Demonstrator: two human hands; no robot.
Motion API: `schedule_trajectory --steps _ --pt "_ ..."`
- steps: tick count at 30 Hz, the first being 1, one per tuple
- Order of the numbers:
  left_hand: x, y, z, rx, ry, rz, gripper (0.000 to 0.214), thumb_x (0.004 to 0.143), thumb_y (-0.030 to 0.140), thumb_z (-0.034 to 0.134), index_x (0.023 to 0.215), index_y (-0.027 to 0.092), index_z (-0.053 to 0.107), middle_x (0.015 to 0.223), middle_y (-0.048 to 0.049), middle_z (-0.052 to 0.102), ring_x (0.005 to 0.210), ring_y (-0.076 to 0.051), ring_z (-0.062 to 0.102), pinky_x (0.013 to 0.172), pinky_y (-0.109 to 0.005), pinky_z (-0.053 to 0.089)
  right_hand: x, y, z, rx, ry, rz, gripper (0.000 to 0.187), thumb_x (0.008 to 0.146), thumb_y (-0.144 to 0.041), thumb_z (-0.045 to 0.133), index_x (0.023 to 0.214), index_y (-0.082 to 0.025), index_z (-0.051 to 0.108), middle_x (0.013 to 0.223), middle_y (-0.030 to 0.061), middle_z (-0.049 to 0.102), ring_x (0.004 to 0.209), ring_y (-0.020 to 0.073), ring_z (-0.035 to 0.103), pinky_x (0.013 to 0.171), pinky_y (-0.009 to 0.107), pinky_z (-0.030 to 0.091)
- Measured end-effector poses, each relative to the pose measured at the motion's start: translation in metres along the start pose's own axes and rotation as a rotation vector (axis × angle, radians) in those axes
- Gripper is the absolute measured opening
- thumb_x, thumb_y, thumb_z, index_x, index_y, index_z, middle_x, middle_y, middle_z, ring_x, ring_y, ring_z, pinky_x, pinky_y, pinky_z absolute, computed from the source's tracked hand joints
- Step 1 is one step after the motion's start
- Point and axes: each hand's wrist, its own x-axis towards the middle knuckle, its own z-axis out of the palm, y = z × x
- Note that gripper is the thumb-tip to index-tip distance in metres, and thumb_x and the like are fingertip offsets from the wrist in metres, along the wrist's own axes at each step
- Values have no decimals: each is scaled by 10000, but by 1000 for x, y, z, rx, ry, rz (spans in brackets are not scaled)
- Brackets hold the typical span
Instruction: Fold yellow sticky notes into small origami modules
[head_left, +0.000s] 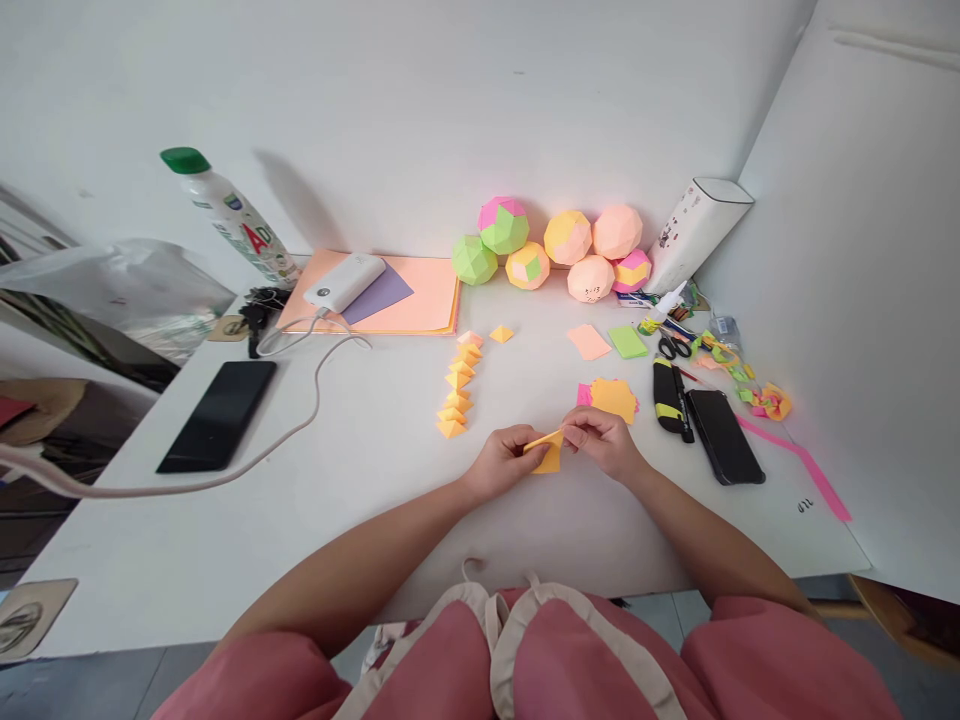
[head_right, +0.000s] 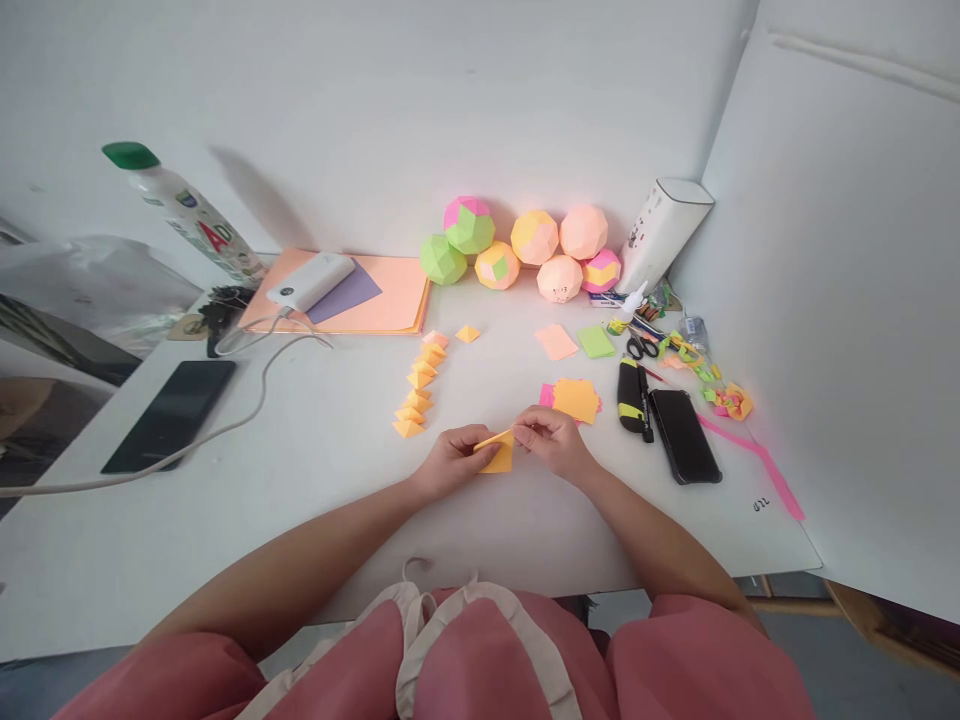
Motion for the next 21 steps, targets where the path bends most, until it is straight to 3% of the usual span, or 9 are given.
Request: schedule_trajectory --steps 3,6,9,15,21 --pt "0 -1 -1 -14 -9 -20 317 761 452 567 759 140 621 645 12 442 559 -76 388 484 -201 324 -1 -2 1 -7 -23 -8 212 842 -377 508 820 -185 595 754 32 556 624 121 521 583 282 473" --pt "0 -3 -2 -3 -25 -18 317 760 449 569 751 136 615 625 17 446 552 -75 384 488 -201 320 -1 0 3 -70 -47 -84 227 805 -376 567 954 -209 604 854 57 584 741 155 557 596 285 487" --pt "0 -2 -1 -2 -34 -16 312 742 451 588 737 139 614 620 14 480 556 -81 411 502 -209 337 0 3 4 -175 -69 -156 161 782 -345 608 867 -217 658 806 63 625 751 178 573 600 303 487" --pt "-1 5 1 -129 36 -88 312 728 460 610 784 153 591 602 25 542 499 -68 424 476 -204 346 -2 1 5 -93 0 28 185 791 -364 592 799 -191 654 747 40 642 594 144 603 572 302 528" --pt "0 5 1 -123 39 -75 326 725 472 614 745 147 597 527 48 475 463 -58 381 447 -197 316 -3 4 5 -62 -42 58 180 773 -345 615 860 -205 688 808 43 673 625 149 626 577 293 552"
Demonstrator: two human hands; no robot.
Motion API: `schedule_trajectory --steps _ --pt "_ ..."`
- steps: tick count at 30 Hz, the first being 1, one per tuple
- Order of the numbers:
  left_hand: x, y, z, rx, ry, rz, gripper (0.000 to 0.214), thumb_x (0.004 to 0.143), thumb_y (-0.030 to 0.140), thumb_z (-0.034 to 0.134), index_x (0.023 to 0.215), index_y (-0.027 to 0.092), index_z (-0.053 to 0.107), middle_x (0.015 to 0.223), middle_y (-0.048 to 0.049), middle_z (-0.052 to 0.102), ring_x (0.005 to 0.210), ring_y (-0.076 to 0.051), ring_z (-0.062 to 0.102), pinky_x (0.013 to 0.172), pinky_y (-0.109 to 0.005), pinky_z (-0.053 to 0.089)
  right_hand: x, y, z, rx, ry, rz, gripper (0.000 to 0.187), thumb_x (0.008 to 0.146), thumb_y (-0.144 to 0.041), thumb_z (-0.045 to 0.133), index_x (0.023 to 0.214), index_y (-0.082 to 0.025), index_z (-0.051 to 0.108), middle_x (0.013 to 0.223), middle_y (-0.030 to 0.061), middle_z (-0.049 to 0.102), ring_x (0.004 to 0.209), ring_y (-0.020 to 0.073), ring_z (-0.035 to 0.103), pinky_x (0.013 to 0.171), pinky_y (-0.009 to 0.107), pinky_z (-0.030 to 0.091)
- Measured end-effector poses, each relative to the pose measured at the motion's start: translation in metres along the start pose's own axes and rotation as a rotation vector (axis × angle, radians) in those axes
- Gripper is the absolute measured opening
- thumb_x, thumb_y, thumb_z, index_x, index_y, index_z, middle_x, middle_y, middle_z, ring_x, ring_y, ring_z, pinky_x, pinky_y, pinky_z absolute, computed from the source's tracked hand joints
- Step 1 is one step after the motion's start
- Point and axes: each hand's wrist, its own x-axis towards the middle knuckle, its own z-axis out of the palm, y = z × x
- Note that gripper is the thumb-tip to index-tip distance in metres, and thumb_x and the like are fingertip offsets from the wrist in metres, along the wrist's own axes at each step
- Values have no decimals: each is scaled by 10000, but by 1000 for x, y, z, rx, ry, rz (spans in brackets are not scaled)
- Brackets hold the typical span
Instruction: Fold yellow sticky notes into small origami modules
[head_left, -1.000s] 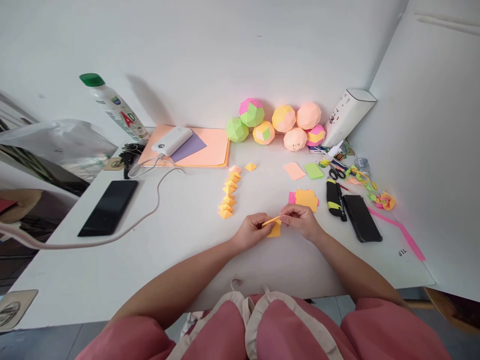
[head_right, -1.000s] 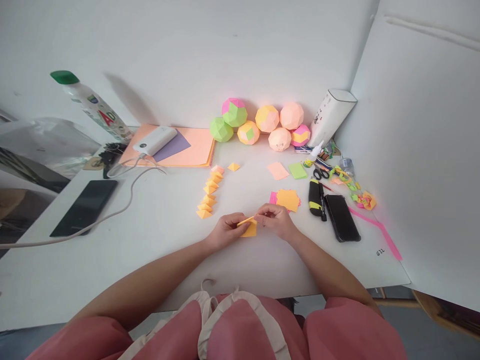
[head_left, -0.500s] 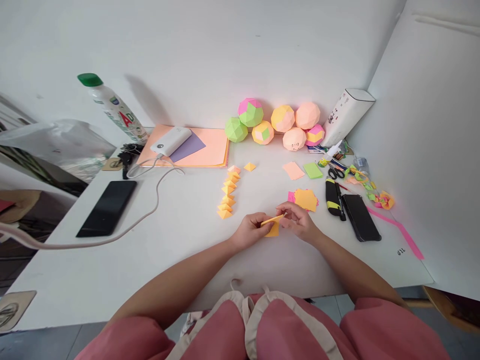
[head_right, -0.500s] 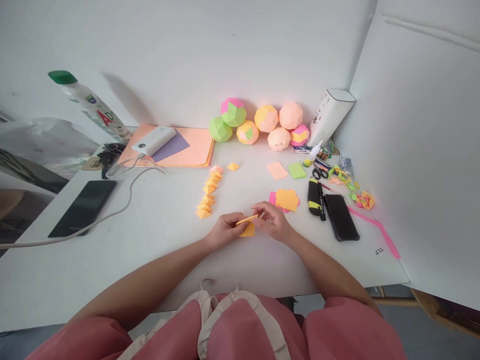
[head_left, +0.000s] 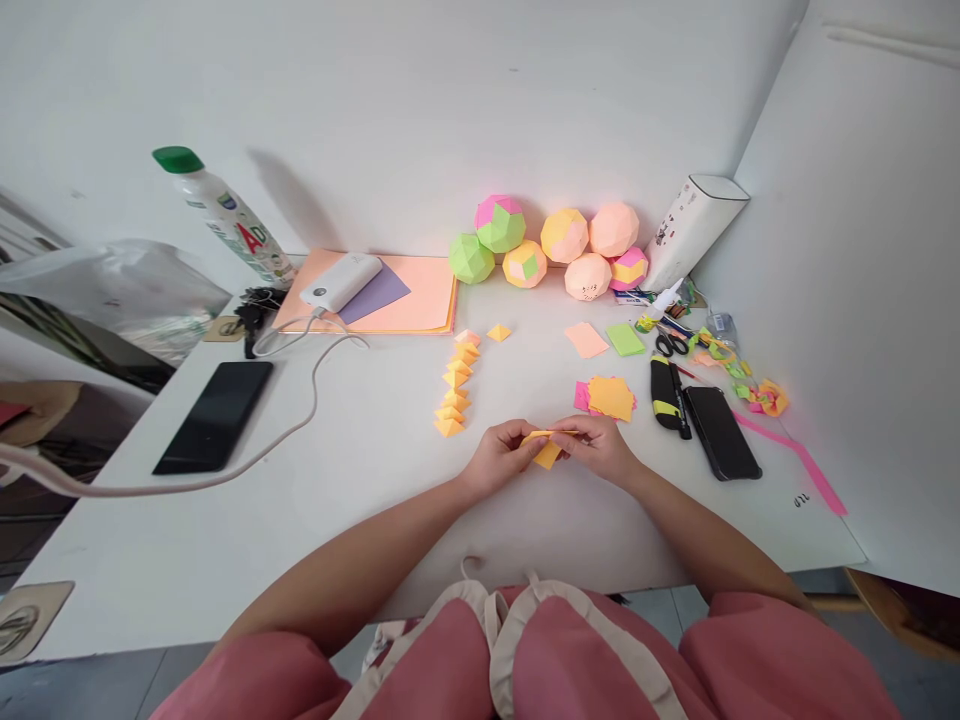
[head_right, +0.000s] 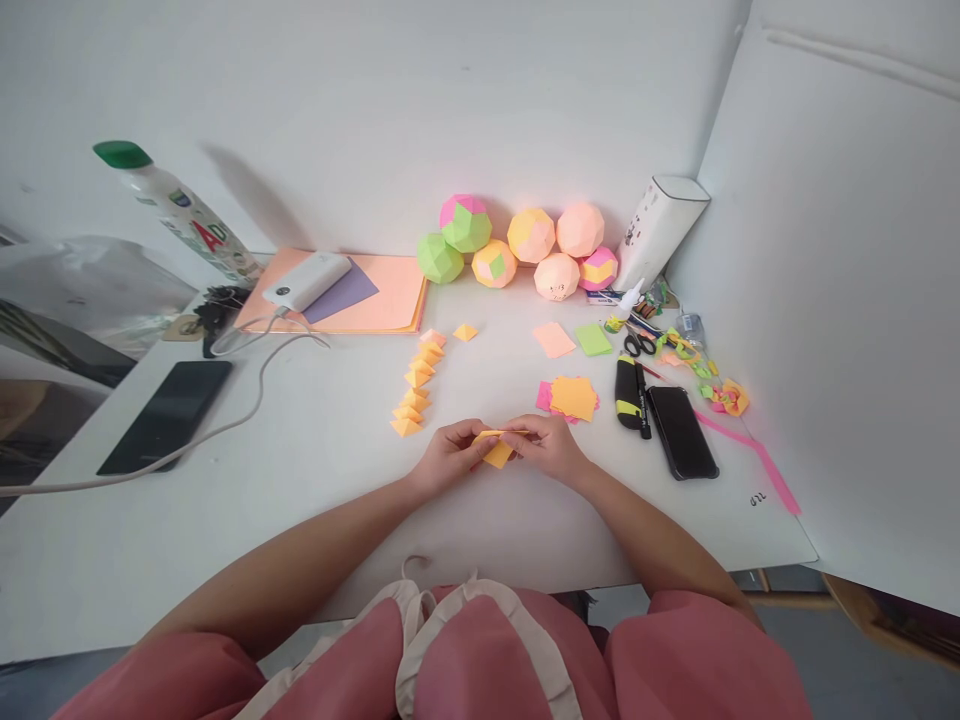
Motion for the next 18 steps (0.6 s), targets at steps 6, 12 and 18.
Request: schedule_trajectory --steps 6,12,18 --pt "0 1 0 -27 -5 42 325 735 466 611 753 142 603 566 25 521 479 -61 407 455 -199 351 -1 0 0 45 -16 37 173 774 -332 620 843 -192 695 781 36 675 584 133 632 570 273 556" --pt "0 0 -1 -52 -7 29 308 741 447 614 703 141 603 545 24 509 474 -60 400 445 -195 342 0 -2 -1 83 -49 47 203 771 -349 619 836 -172 693 769 37 674 576 129 638 560 263 558" --pt "-1 3 -2 -82 -13 12 276 742 413 620 667 148 624 603 10 526 493 -67 430 470 -214 362 1 -4 -2 124 -75 64 188 769 -331 626 833 -168 694 754 34 668 554 121 628 535 257 548"
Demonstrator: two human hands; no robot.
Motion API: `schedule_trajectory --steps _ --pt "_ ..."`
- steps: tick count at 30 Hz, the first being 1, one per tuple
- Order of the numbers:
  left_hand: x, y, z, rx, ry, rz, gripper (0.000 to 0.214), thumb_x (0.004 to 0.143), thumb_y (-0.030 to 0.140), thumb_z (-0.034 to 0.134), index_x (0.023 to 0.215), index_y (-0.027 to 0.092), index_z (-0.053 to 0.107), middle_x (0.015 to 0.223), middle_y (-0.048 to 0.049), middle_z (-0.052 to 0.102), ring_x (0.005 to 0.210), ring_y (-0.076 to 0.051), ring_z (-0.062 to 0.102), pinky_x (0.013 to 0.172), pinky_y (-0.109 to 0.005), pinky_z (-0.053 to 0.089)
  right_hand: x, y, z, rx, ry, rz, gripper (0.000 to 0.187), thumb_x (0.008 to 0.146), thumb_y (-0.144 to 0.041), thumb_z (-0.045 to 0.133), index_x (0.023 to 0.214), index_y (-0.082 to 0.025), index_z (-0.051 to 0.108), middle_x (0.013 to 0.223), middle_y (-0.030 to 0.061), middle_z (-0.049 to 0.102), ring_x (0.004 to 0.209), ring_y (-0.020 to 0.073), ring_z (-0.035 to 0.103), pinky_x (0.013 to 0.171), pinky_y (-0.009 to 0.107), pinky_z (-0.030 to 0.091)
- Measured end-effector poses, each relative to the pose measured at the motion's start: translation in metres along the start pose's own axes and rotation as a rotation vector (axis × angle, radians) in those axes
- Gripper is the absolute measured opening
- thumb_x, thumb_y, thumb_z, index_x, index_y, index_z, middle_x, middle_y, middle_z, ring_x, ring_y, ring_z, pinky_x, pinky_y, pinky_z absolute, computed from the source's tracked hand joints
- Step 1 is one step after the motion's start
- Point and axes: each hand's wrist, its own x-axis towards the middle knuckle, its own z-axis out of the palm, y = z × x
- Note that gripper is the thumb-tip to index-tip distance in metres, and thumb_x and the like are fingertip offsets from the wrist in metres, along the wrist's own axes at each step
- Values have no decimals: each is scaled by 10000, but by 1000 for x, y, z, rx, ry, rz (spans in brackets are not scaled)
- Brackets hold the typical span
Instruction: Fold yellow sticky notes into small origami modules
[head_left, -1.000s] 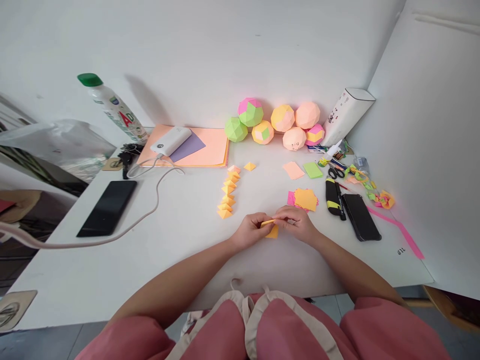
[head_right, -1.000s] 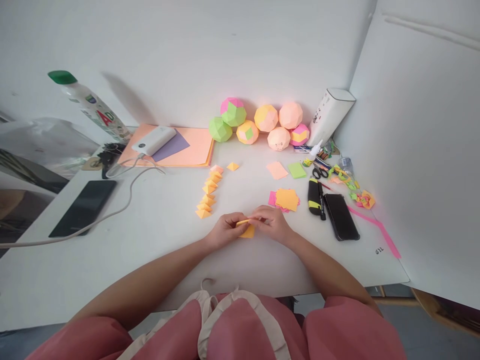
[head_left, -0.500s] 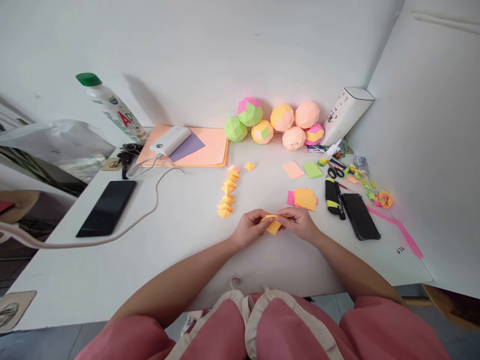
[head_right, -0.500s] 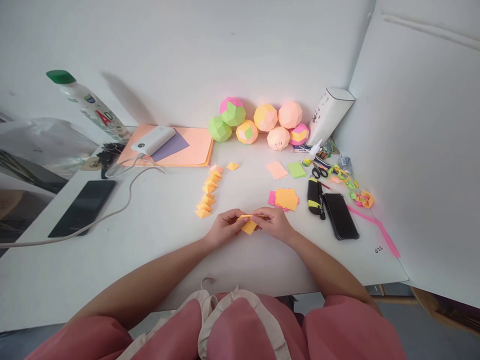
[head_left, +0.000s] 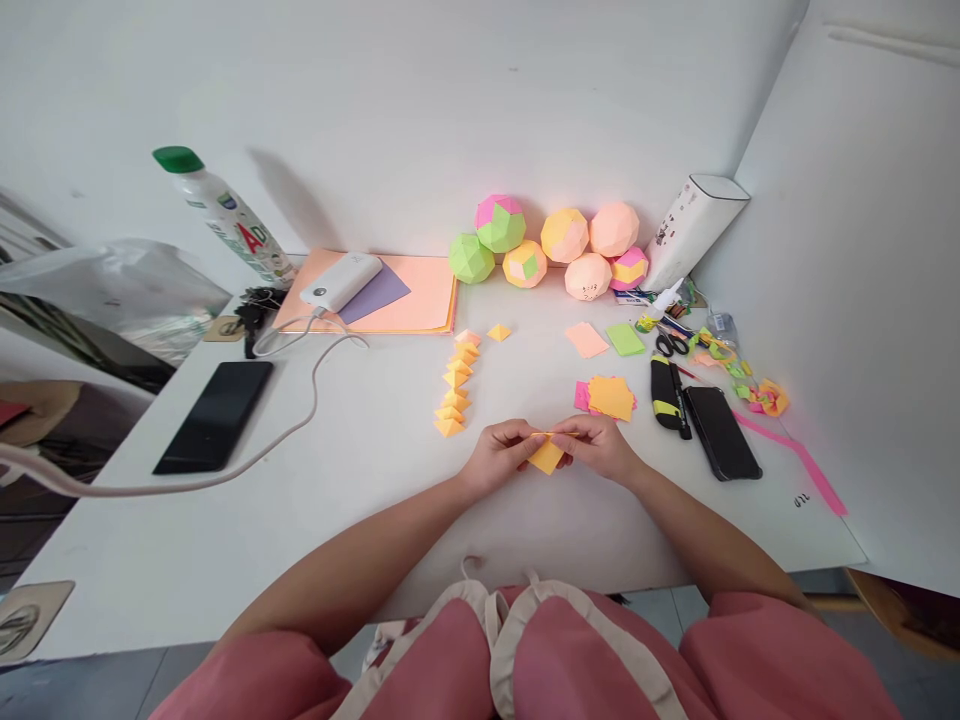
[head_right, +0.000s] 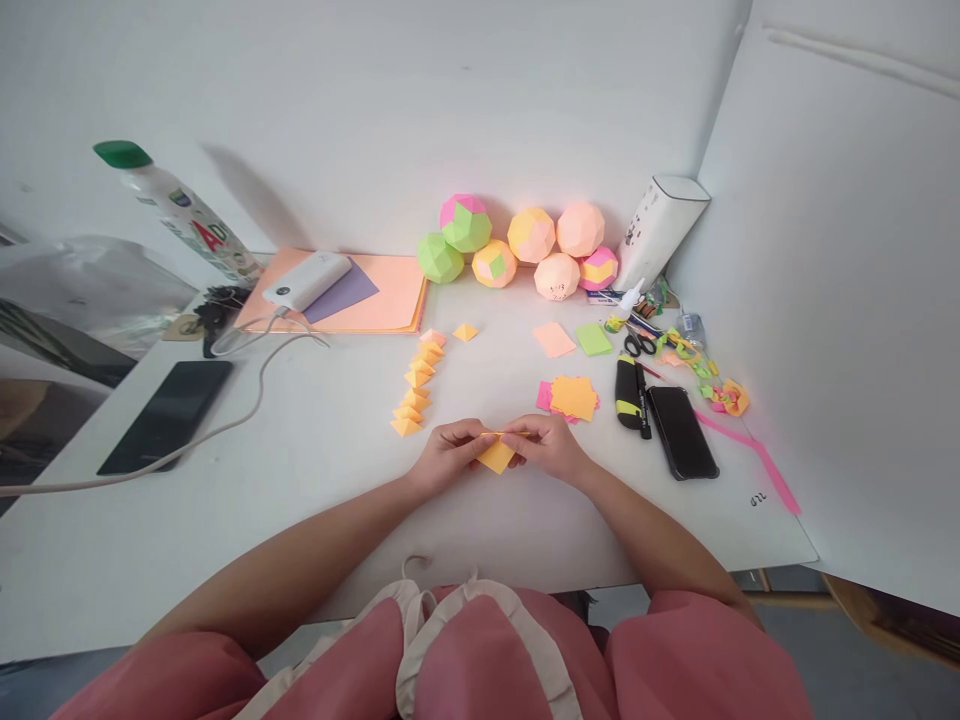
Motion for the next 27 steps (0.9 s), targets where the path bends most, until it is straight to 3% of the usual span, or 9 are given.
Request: schedule_trajectory --steps 10,21,27 --pt "-1 3 4 -60 -16 -17 259 749 399 611 723 153 537 679 -16 612 647 -146 593 596 -268 456 -1 4 2 -2 -5 31 215 757 -354 635 837 -161 688 753 35 652 560 123 627 527 257 555" --pt "-1 -1 0 -82 88 -20 226 733 336 610 679 155 486 643 21 529 596 -103 536 562 -233 421 0 3 1 0 -14 52 248 746 -379 639 840 -155 689 762 38 651 535 119 629 512 256 553" --pt "-1 -3 1 -98 8 -33 212 743 346 611 802 163 522 754 -8 598 689 -130 595 634 -264 470 -1 5 3 16 -17 77 250 742 -389 641 832 -158 673 789 37 649 549 124 638 529 267 561"
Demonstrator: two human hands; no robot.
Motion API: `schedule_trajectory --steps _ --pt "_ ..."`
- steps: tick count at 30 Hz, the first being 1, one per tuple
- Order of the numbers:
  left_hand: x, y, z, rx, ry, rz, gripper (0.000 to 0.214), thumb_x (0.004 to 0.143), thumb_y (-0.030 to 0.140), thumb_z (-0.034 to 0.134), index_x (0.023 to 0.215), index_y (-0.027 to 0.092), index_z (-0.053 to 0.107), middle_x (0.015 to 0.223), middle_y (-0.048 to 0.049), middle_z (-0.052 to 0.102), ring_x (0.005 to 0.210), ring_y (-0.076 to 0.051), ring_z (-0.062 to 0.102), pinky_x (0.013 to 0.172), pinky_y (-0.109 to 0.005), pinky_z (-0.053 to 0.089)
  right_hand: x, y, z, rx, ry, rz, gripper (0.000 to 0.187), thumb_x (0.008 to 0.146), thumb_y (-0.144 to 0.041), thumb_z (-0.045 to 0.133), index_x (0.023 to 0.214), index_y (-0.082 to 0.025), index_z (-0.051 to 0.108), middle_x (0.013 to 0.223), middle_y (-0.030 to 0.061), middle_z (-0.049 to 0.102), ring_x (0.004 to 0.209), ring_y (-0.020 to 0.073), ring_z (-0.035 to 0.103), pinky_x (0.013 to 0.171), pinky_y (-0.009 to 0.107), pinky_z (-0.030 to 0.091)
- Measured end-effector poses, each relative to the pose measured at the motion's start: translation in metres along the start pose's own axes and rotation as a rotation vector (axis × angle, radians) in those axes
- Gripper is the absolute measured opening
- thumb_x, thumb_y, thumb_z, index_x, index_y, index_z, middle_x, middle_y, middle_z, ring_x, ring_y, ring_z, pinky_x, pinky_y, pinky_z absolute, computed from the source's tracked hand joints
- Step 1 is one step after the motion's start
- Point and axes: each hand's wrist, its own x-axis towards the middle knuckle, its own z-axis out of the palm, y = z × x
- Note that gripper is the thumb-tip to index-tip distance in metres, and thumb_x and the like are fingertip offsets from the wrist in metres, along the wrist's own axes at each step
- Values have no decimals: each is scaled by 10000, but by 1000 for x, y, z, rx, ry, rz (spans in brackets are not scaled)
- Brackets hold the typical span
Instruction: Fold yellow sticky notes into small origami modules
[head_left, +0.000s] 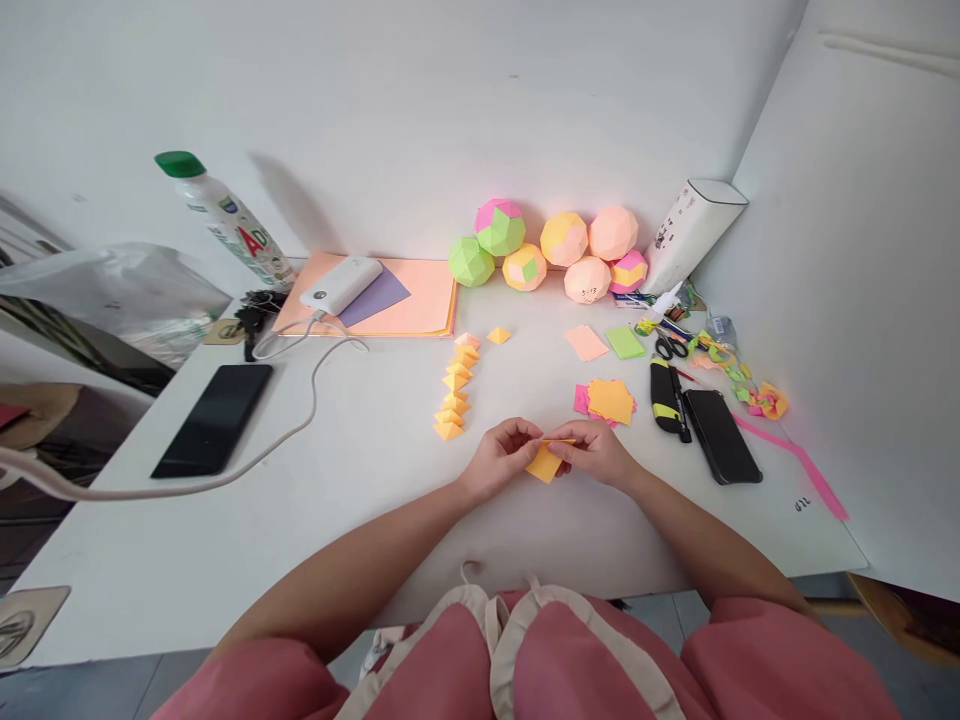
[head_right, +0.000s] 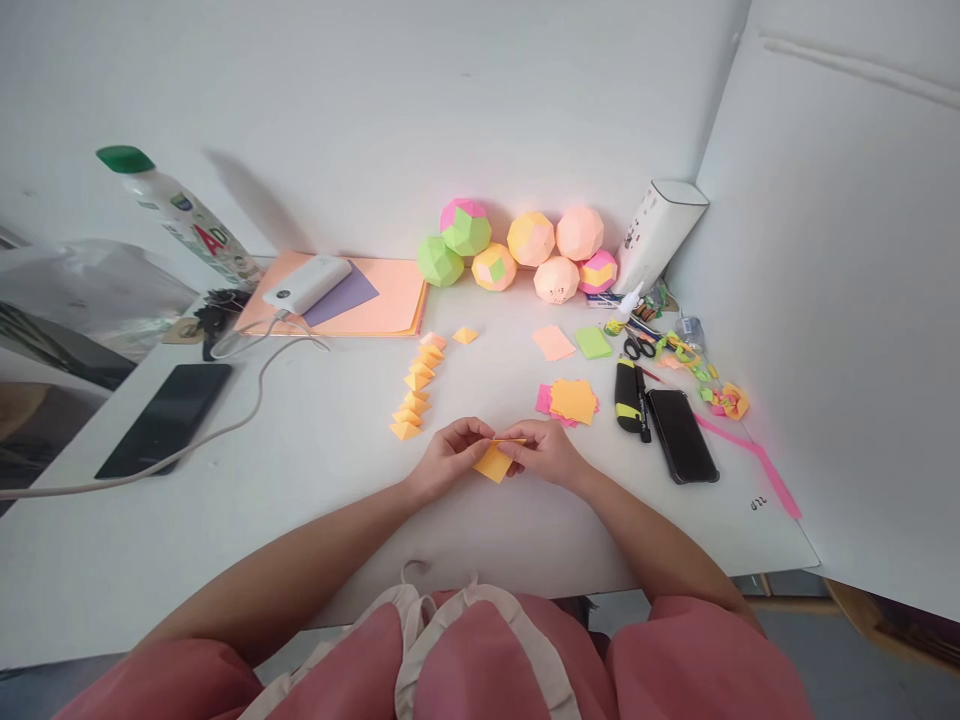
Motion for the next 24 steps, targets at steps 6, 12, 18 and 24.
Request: schedule_trajectory --steps 6,12,18,24 --pt "0 0 4 40 -32 -16 223 729 350 627 734 166 501 690 -10 629 643 -147 624 601 -277 490 0 3 3 -37 18 45 231 731 -381 657 778 -179 553 613 -8 628 538 147 648 518 263 546" --pt "0 -1 3 42 -138 15 204 759 353 593 774 161 526 742 -40 658 713 -178 646 647 -307 498 -1 1 4 -33 -28 53 244 732 -382 658 782 -191 514 598 -16 642 554 154 656 542 279 550" --pt "0 1 3 73 17 -41 210 706 318 630 681 156 499 636 4 588 579 -119 576 549 -244 452 0 3 -1 -31 -24 68 246 735 -394 651 800 -174 563 582 -10 638 531 148 642 526 276 539" --pt "0 4 0 26 82 -47 201 731 331 608 724 157 507 685 3 572 624 -114 564 578 -241 444 2 2 -6 29 -24 60 249 754 -386 638 817 -152 578 637 14 661 536 127 629 530 260 520"
